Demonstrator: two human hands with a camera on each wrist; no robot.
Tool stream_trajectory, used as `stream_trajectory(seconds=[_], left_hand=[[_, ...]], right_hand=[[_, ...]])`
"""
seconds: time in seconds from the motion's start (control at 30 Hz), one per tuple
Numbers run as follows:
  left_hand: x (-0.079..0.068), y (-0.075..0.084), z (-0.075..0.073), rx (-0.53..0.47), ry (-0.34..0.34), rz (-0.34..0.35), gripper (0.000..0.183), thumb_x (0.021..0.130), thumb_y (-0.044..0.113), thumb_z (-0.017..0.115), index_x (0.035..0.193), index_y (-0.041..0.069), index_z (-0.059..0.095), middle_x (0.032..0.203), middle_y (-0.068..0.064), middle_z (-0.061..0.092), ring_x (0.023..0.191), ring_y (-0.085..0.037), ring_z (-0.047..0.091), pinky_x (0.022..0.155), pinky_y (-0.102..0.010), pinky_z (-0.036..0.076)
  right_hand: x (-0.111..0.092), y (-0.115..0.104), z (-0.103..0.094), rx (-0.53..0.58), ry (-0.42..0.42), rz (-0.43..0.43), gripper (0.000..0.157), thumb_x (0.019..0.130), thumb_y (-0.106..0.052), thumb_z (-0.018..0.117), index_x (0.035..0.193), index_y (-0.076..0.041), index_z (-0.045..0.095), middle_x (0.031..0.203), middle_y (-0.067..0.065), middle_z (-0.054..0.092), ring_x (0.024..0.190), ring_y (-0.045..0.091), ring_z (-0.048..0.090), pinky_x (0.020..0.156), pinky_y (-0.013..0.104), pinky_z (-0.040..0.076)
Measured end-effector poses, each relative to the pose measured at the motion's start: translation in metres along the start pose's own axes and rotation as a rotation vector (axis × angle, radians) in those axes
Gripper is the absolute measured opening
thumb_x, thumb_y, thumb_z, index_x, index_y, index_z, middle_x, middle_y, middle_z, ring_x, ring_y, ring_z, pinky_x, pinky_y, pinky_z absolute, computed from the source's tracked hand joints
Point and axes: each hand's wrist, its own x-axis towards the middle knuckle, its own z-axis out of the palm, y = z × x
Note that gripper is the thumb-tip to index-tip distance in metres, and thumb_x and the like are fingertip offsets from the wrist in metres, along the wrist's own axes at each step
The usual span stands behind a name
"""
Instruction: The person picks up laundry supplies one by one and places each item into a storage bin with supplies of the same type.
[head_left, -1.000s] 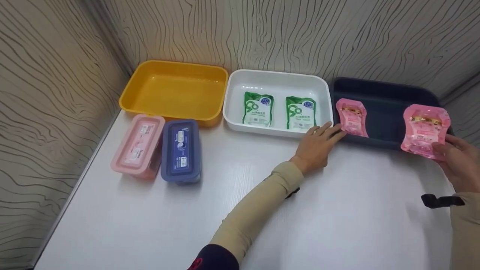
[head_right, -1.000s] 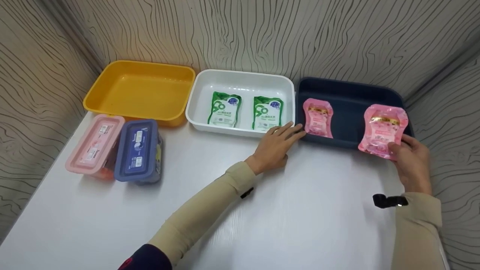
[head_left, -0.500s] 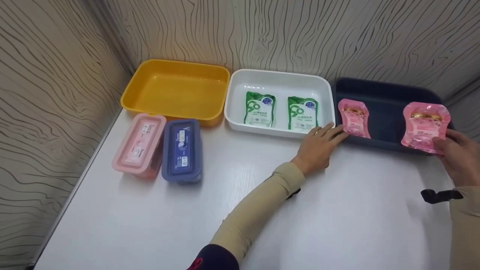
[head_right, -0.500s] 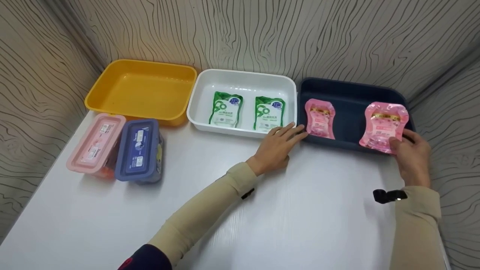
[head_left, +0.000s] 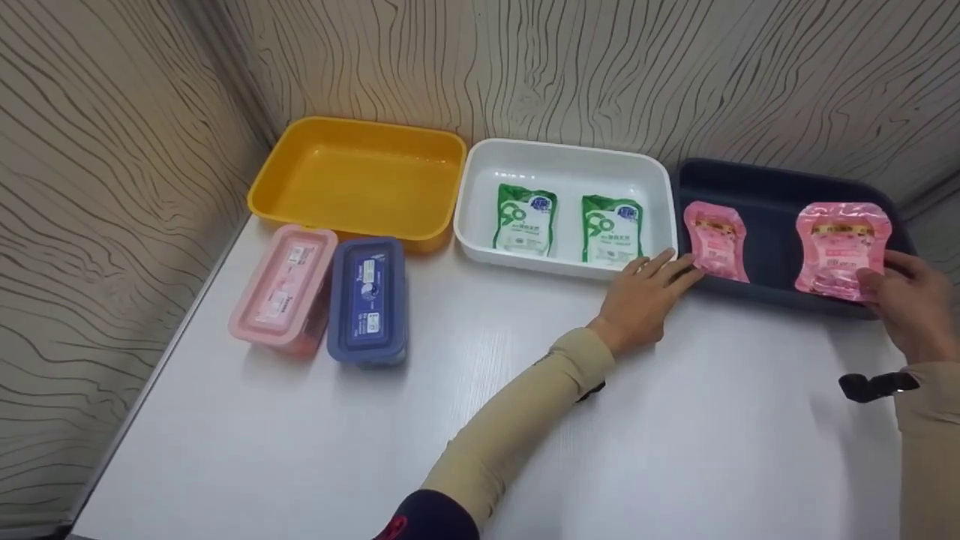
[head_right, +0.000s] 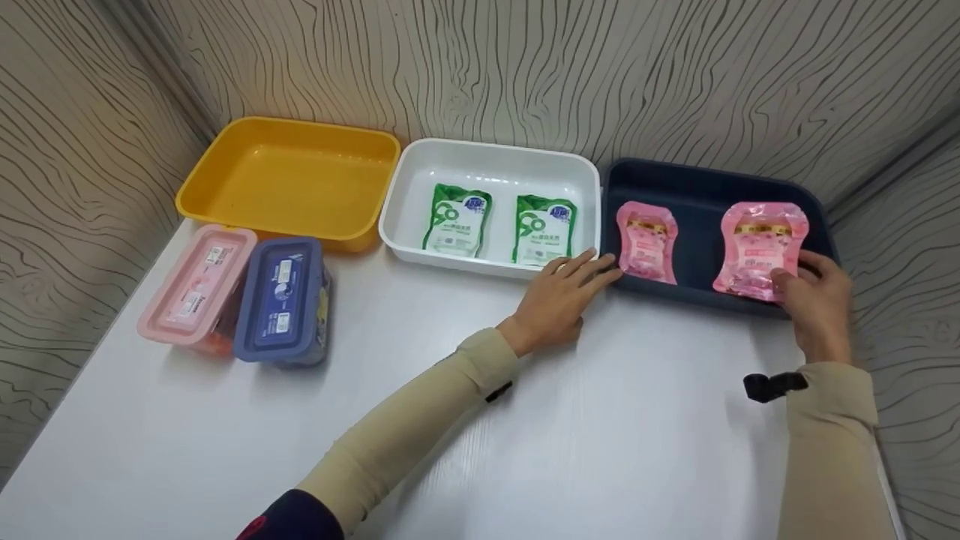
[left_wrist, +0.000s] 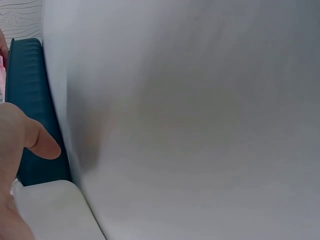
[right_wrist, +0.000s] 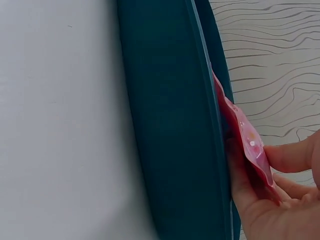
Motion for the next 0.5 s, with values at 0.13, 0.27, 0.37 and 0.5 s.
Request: stream_trajectory(seconds=[0.13, 0.27, 0.37, 0.5], left_hand=[[-0.001, 0.001, 0.0, 0.004, -0.005, -0.004, 0.079, 0.105, 0.033, 0.064, 0.172, 0.033, 0.022, 0.181, 0.009, 0.014, 0.167, -0.016, 0.013, 0.135, -0.036, 0.02], [-0.002, 0.003, -0.001, 0.0, -0.016, 0.003, 0.08, 0.105, 0.033, 0.064, 0.172, 0.033, 0.02, 0.181, 0.009, 0.012, 0.168, -0.016, 0.012, 0.135, -0.036, 0.018], [-0.002, 0.003, -0.001, -0.005, -0.016, 0.002, 0.079, 0.105, 0.032, 0.063, 0.172, 0.033, 0.02, 0.181, 0.009, 0.012, 0.168, -0.017, 0.012, 0.135, -0.037, 0.018], [-0.002, 0.001, -0.001, -0.004, -0.009, -0.006, 0.079, 0.105, 0.031, 0.063, 0.172, 0.033, 0.02, 0.181, 0.009, 0.012, 0.168, -0.017, 0.012, 0.135, -0.037, 0.019]], right_hand=[[0.008, -0.006, 0.002, -0.155, -0.004, 0.014, 0.071, 0.112, -0.021, 0.052, 0.173, -0.021, 0.016, 0.108, -0.02, 0.047, 0.097, 0.004, 0.05, 0.09, 0.01, 0.056], [0.013, -0.008, 0.003, -0.313, 0.01, 0.013, 0.07, 0.113, -0.027, 0.046, 0.173, -0.017, 0.012, 0.112, -0.02, 0.044, 0.096, -0.001, 0.048, 0.125, 0.036, 0.042], [0.017, -0.008, 0.007, -0.376, 0.005, -0.003, 0.071, 0.112, -0.028, 0.045, 0.173, -0.011, 0.011, 0.117, -0.014, 0.046, 0.096, -0.001, 0.048, 0.122, 0.035, 0.045], [0.025, -0.007, 0.012, -0.448, -0.005, -0.035, 0.072, 0.112, -0.026, 0.047, 0.17, -0.001, 0.013, 0.129, 0.006, 0.052, 0.094, 0.002, 0.05, 0.085, 0.009, 0.056]])
